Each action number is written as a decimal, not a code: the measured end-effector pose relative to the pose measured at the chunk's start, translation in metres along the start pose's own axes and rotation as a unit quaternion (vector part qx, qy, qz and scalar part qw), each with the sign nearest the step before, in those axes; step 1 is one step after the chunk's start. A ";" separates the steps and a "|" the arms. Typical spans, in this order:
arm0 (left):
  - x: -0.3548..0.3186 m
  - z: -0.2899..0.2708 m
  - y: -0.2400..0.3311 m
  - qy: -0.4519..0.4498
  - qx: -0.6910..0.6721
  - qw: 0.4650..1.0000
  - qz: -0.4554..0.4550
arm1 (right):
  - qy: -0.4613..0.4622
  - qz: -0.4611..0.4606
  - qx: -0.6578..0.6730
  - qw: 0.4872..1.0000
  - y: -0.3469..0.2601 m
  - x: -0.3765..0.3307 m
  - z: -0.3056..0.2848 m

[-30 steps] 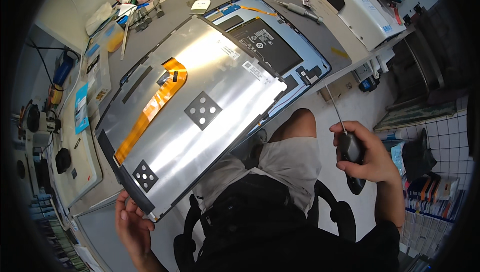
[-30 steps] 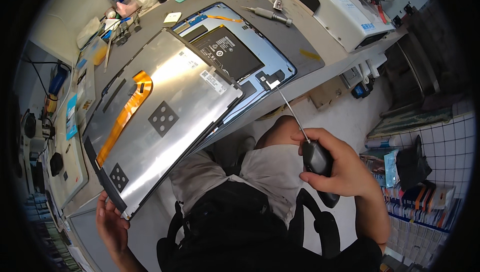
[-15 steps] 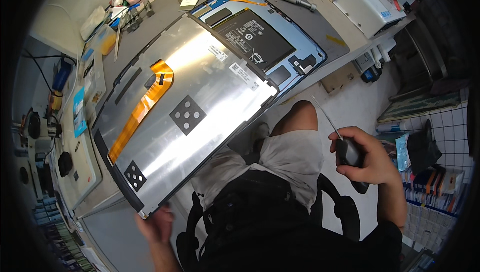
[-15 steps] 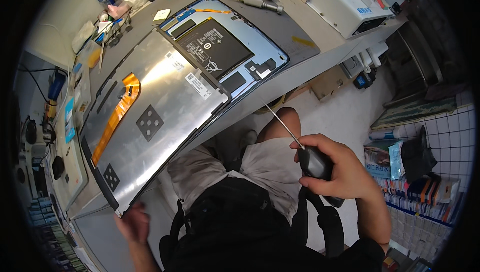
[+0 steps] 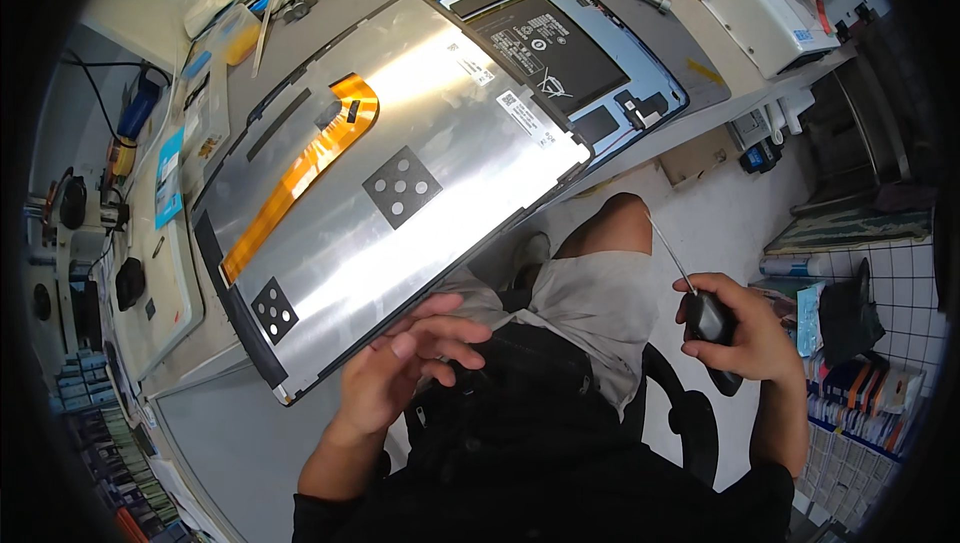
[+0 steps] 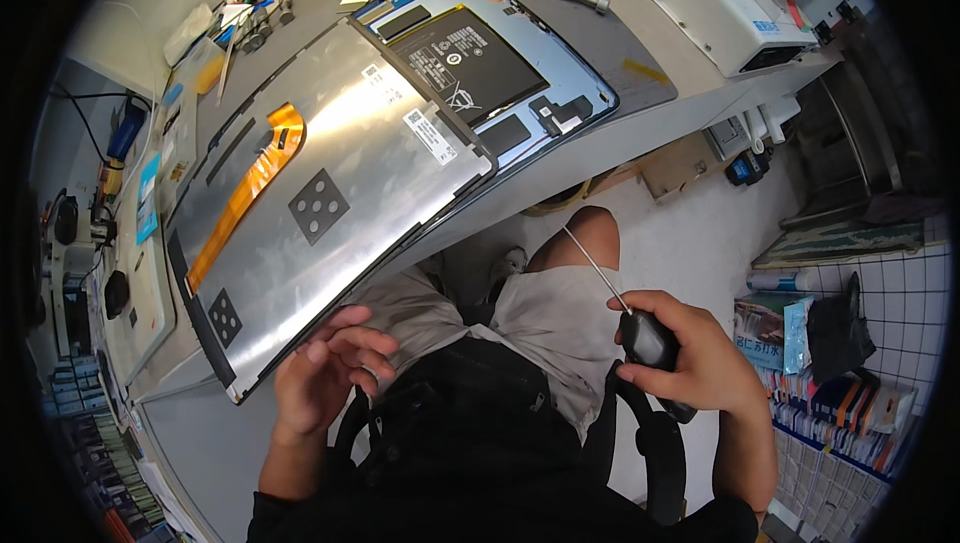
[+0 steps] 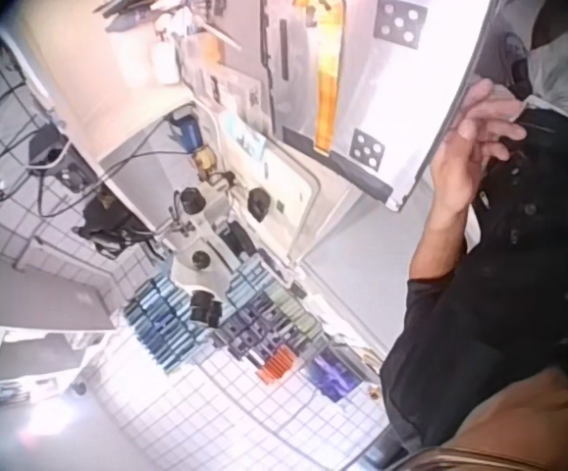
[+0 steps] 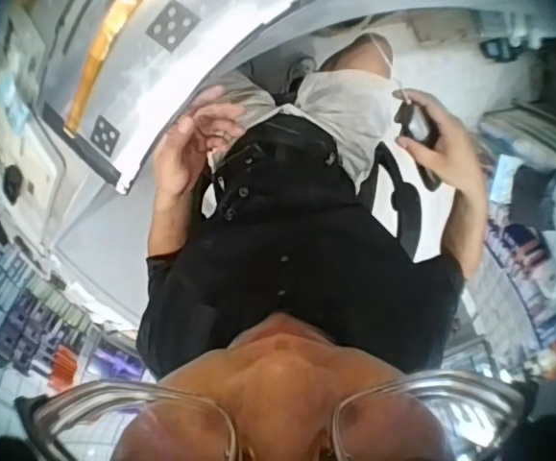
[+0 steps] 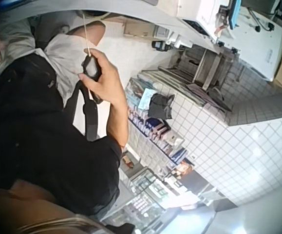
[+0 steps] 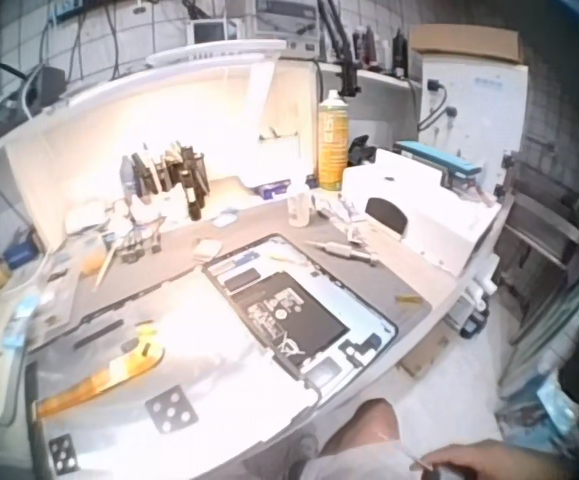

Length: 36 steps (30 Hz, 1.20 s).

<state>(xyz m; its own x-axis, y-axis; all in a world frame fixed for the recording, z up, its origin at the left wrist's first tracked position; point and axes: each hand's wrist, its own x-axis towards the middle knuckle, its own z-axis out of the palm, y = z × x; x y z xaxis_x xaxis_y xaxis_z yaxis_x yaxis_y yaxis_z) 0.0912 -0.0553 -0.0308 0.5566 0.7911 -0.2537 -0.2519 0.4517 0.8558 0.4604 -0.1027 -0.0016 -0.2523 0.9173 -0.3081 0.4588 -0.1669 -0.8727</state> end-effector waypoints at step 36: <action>0.099 0.058 -0.003 -0.151 -0.189 0.969 -0.048 | 0.023 -0.052 -0.369 0.928 -0.072 0.028 -0.011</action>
<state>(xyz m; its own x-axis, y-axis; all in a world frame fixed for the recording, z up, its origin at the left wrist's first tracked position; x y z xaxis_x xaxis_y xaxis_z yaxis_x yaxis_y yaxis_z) 0.1936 -0.0023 -0.0326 0.7841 0.6066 -0.1311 -0.4276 0.6812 0.5942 0.4298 -0.0604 0.0571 -0.2985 0.9321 -0.2054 0.8968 0.2002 -0.3946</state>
